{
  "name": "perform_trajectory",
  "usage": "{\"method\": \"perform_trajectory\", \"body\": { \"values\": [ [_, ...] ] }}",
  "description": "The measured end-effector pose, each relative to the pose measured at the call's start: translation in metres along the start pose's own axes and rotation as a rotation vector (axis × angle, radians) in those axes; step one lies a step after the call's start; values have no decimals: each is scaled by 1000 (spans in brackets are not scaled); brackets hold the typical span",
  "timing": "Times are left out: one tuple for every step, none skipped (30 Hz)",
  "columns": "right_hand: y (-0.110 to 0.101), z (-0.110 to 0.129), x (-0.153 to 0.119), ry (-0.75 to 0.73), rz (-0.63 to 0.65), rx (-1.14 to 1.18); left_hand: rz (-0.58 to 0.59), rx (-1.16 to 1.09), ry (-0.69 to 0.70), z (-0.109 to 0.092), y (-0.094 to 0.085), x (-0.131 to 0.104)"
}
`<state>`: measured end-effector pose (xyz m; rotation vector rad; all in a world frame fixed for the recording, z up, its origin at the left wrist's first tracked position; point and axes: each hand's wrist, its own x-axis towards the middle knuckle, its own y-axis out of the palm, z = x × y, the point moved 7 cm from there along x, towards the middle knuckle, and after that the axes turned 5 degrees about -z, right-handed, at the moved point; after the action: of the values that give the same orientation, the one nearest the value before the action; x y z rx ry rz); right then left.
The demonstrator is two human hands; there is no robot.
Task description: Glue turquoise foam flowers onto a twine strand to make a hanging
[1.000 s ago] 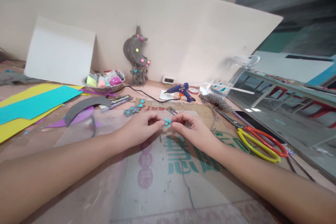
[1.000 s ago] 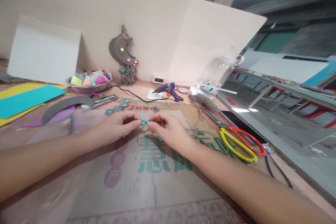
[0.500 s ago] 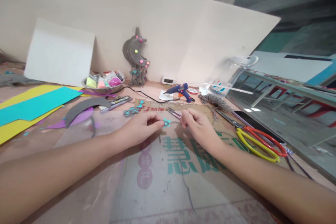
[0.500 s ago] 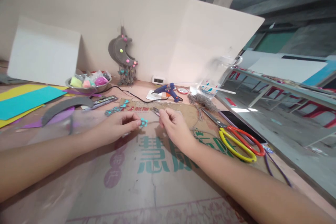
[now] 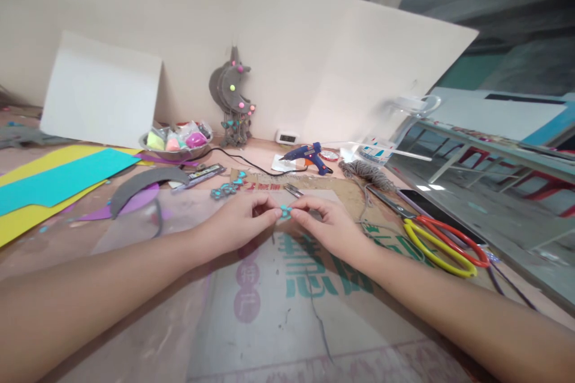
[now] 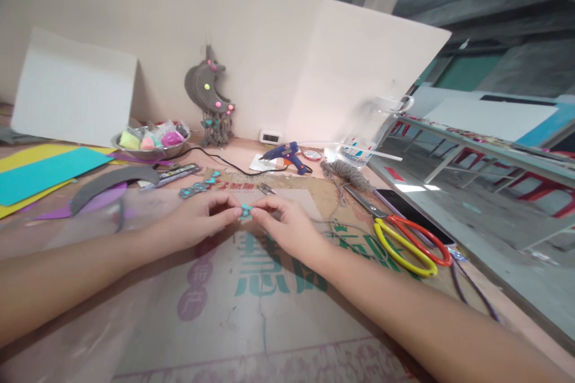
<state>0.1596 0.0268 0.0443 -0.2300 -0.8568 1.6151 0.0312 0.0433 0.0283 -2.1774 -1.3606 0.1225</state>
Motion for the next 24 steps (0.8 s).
{"method": "perform_trajectory", "body": {
  "values": [
    [1, -2, 0, 22, 7, 2, 13, 11, 10, 0, 1, 0],
    [2, -3, 0, 43, 14, 7, 25, 18, 21, 0, 2, 0],
    [2, -4, -1, 62, 21, 18, 33, 22, 36, 0, 2, 0],
    [3, -5, -1, 79, 25, 31, 42, 24, 56, -1, 2, 0],
    [3, -6, -1, 93, 26, 45, 48, 26, 75, -2, 2, 0],
    [3, -6, 0, 101, 26, 54, 51, 25, 85, -3, 2, 0],
    [3, -6, 0, 104, 26, 59, 48, 23, 86, -3, 1, 1],
    [3, -5, 0, 104, 28, 58, 42, 20, 76, -3, 1, 1],
    [3, -5, 0, 106, 30, 51, 33, 16, 57, -3, 0, 1],
    [4, -5, -1, 105, 34, 42, 23, 10, 34, -3, -1, 1],
    [4, -5, -1, 105, 38, 33, 18, 2, 9, -2, -1, 1],
    [4, -5, -1, 106, 44, 26, 17, -7, -15, -2, -1, 1],
    [5, -6, -1, 105, 50, 22, 21, -15, -34, -2, 0, 0],
    [4, -6, -2, 100, 55, 23, 24, -23, -47, -1, 0, 0],
    [4, -6, -2, 88, 54, 30, 25, -33, -56, -1, 1, 0],
    [2, -5, -1, 70, 45, 42, 25, -40, -63, -1, 1, -1],
    [0, -4, -1, 47, 25, 58, 24, -48, -69, -1, 1, -1],
    [-3, -4, 0, 26, 1, 75, 22, -55, -75, 0, 1, -1],
    [-5, -4, 1, 15, -24, 89, 21, -58, -82, 0, 1, -2],
    [-6, -5, 1, 19, -42, 100, 16, -56, -86, 1, 0, -2],
    [-6, -6, 1, 36, -49, 109, 10, -46, -82, 1, 0, -1],
    [-5, -8, 2, 60, -43, 119, -3, -31, -69, 1, -2, -1],
    [-3, -10, 2, 83, -33, 132, -20, -12, -51, 0, -3, 0],
    [-2, -10, 1, 96, -24, 147, -36, 8, -29, -1, -4, 0]
  ]
}}
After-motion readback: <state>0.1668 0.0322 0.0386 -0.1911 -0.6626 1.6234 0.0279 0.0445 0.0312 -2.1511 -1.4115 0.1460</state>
